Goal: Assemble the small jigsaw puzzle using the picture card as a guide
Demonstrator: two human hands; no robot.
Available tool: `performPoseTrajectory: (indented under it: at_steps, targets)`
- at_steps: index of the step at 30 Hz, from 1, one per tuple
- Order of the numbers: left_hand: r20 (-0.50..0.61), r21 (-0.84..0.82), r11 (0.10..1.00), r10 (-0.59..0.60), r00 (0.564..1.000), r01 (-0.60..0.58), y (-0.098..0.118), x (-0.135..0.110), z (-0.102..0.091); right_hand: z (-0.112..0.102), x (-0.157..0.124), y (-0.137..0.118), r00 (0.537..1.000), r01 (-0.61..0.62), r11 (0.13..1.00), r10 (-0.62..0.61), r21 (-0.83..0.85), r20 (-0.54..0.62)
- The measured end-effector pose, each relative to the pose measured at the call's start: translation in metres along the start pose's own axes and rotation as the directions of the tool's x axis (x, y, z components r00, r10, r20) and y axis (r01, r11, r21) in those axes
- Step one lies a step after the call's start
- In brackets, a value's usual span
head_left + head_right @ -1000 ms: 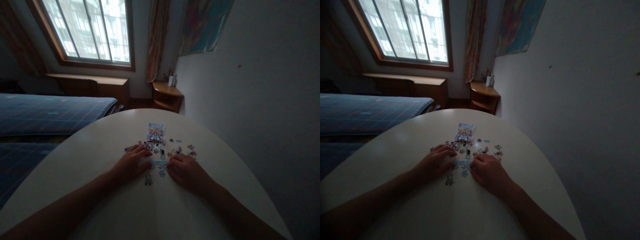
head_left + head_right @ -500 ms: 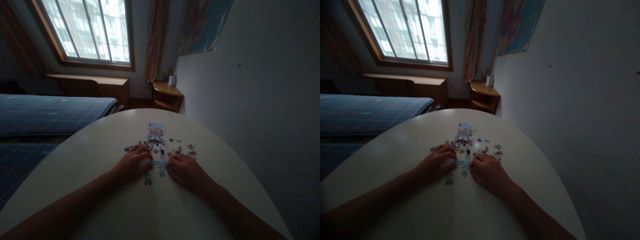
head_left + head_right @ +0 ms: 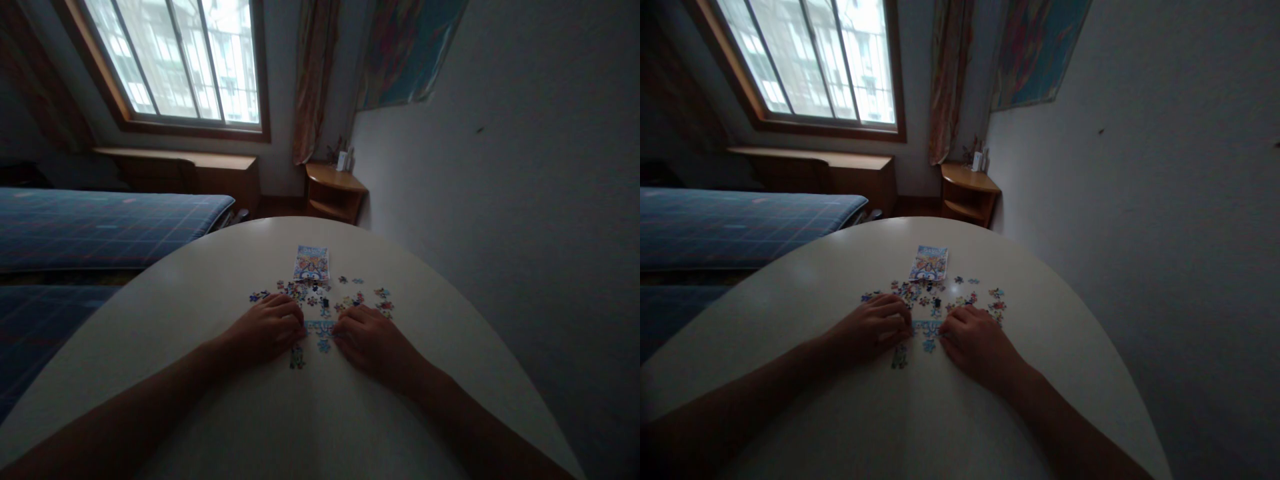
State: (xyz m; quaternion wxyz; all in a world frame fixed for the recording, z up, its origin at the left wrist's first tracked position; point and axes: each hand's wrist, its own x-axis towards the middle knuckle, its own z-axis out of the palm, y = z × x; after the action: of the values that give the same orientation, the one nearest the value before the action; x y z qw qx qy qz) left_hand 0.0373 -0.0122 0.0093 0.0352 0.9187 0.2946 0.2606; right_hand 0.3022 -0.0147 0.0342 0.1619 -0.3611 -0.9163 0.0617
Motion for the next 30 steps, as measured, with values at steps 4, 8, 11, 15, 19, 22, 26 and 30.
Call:
performPoseTrajectory:
  at_steps: [4,8,11,15,19,22,26,30]
  targets:
    - [0.039,-0.068,0.998,-0.006,0.999,0.009,0.0,0.001,-0.004,0.003,0.0,-0.006,0.999,0.013,1.0,-0.013,0.009,-0.042]
    - [0.056,-0.112,0.994,-0.001,0.998,0.007,-0.003,0.002,-0.006,0.011,0.0,-0.023,0.997,-0.021,0.996,0.027,0.091,-0.066]
    - [0.052,-0.117,0.993,0.007,0.999,0.0,-0.005,0.002,-0.006,0.017,0.001,-0.037,0.996,-0.041,0.987,0.052,0.158,-0.066]
    - [0.049,-0.13,0.991,0.001,0.999,0.005,-0.009,0.001,-0.003,0.022,0.002,-0.047,0.998,-0.047,0.985,0.055,0.168,-0.043]
    - [0.023,-0.161,0.987,0.013,1.0,-0.009,-0.011,0.001,0.0,0.023,0.002,-0.048,0.998,-0.038,0.982,0.046,0.185,-0.038]
    - [0.02,-0.162,0.987,0.026,0.999,-0.023,-0.011,0.001,0.0,0.022,0.002,-0.047,0.998,-0.043,0.979,0.051,0.197,-0.033]
    - [0.039,-0.17,0.985,0.03,0.999,-0.023,-0.009,0.001,-0.002,0.02,0.002,-0.044,0.997,-0.067,0.97,0.075,0.233,-0.026]
    - [0.045,-0.174,0.985,0.025,0.999,-0.017,-0.007,0.002,-0.005,0.02,0.003,-0.042,0.995,-0.087,0.959,0.097,0.271,-0.024]
